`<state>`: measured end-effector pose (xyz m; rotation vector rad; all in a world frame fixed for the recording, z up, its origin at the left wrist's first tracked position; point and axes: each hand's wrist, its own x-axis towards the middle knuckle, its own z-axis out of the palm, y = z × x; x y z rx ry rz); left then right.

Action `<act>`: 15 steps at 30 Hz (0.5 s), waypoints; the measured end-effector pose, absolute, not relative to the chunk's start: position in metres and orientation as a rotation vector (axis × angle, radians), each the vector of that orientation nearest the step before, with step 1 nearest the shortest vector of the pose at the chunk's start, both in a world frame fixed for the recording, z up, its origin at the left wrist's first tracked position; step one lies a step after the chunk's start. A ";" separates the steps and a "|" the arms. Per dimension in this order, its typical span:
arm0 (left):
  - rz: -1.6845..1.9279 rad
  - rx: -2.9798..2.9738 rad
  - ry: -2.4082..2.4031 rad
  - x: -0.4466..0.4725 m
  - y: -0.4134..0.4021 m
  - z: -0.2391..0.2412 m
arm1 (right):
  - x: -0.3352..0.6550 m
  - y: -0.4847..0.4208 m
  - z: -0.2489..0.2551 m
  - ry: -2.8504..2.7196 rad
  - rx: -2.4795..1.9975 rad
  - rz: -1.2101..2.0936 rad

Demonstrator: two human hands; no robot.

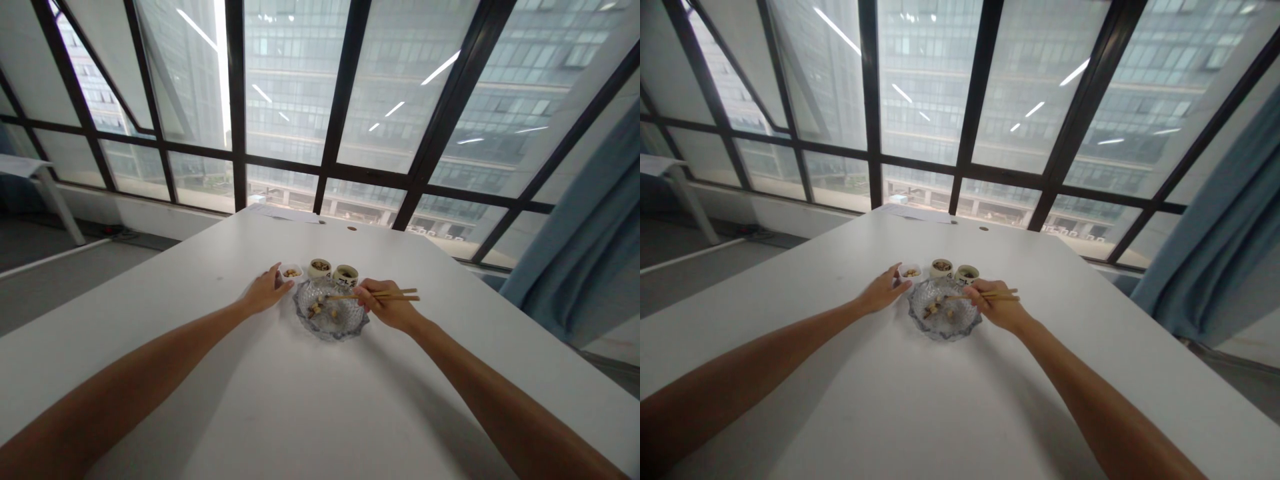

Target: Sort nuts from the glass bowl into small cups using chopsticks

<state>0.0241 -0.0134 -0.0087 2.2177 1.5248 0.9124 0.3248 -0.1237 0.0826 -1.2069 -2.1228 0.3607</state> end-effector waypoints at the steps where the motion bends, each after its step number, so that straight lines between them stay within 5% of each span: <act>1: 0.914 2.220 1.524 0.024 -0.013 -0.009 | 0.324 -0.123 0.083 -2.123 -1.206 0.356; 15: 0.883 2.228 1.503 0.023 -0.018 -0.003 | 0.313 -0.132 0.089 -2.111 -1.218 0.257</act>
